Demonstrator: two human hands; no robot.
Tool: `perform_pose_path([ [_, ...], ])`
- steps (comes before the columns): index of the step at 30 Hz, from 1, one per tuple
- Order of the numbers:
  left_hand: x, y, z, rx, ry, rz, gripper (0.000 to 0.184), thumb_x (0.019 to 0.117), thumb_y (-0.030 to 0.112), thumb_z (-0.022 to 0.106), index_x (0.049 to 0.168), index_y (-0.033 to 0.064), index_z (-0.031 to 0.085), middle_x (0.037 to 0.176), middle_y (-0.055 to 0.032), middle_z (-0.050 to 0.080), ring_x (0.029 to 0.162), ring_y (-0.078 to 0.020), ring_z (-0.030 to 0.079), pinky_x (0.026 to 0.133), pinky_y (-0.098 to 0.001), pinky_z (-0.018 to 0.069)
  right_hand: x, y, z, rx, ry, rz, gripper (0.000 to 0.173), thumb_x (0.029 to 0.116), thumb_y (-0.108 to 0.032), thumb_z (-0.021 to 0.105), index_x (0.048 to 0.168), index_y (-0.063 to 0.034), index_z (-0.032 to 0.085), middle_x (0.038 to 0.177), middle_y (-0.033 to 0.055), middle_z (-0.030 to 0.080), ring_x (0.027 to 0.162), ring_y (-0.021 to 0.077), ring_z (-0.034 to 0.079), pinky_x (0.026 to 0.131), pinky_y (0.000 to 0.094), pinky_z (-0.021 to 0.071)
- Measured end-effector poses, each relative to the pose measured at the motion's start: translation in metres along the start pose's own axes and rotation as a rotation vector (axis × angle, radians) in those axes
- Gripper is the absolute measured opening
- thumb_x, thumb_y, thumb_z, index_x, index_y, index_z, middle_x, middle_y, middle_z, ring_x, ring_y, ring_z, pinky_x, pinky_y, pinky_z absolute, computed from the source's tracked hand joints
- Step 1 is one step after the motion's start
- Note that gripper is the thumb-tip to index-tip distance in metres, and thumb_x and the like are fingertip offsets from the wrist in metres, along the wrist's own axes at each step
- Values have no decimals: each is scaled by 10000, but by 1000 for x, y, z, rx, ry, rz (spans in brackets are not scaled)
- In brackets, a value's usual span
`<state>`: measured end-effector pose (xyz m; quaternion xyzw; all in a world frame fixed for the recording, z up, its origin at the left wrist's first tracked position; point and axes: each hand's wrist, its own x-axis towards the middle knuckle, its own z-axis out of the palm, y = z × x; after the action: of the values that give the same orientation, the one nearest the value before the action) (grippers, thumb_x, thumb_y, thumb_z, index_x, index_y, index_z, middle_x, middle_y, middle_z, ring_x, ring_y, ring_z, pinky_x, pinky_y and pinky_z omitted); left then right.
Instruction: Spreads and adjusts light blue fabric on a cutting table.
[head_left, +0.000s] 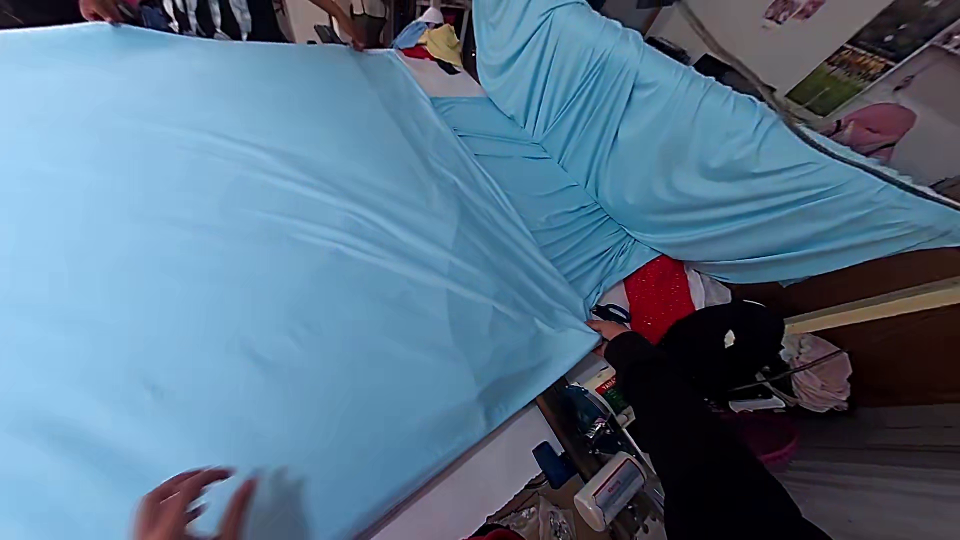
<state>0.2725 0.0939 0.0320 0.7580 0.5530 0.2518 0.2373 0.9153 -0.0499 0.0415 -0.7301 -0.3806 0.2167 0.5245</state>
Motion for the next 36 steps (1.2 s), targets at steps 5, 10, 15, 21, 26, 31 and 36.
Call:
perform_pose_path([
  [5,68,182,134,-191,-308,415,596,792,476,833,1201,63,702,1252,-196,663,1072,-353,681,864,-514,596,55,-29,-17,134,116,699,363,1031,-106,586,1392,-82,577,1299,230,614,1053,330,656,878,506,556],
  [10,100,358,247,-21,-685,541,1067,754,485,883,1593,118,335,1523,-185,484,1347,-374,534,1084,-541,481,36,-84,-24,191,-141,451,336,1058,-77,515,1386,-37,574,1261,215,649,1011,293,695,881,482,582],
  [15,143,452,314,55,-596,402,783,953,166,686,1613,106,269,1406,-195,599,1143,-384,678,970,-561,546,54,-109,-61,85,-493,293,559,1034,-39,468,1580,-106,369,1250,227,662,1070,322,702,949,498,574],
  [21,168,454,315,-199,-317,588,294,850,25,736,1137,82,723,1081,-115,716,919,-284,714,782,-529,605,116,20,-106,-623,-395,100,540,959,-157,720,1472,-126,555,1339,158,659,1195,364,647,1018,599,508],
  [26,174,459,293,-326,-184,643,185,831,120,687,1011,138,721,900,41,693,558,-38,602,489,-246,563,141,110,-81,-942,-442,-287,365,943,-124,708,1307,-115,684,1301,216,647,1240,438,585,1003,652,458],
  [31,178,476,266,-365,-124,675,144,855,117,689,998,125,700,867,53,676,501,-7,534,428,-192,496,201,103,-165,-882,-164,-174,216,932,-28,695,1136,34,735,1153,293,698,1145,530,621,977,784,397],
  [36,179,473,257,-392,-105,664,128,894,149,675,1018,131,700,877,62,676,524,-8,550,439,-195,511,241,85,-236,-824,320,395,356,1029,-193,559,1248,80,619,1207,424,606,1164,625,570,925,801,416],
])
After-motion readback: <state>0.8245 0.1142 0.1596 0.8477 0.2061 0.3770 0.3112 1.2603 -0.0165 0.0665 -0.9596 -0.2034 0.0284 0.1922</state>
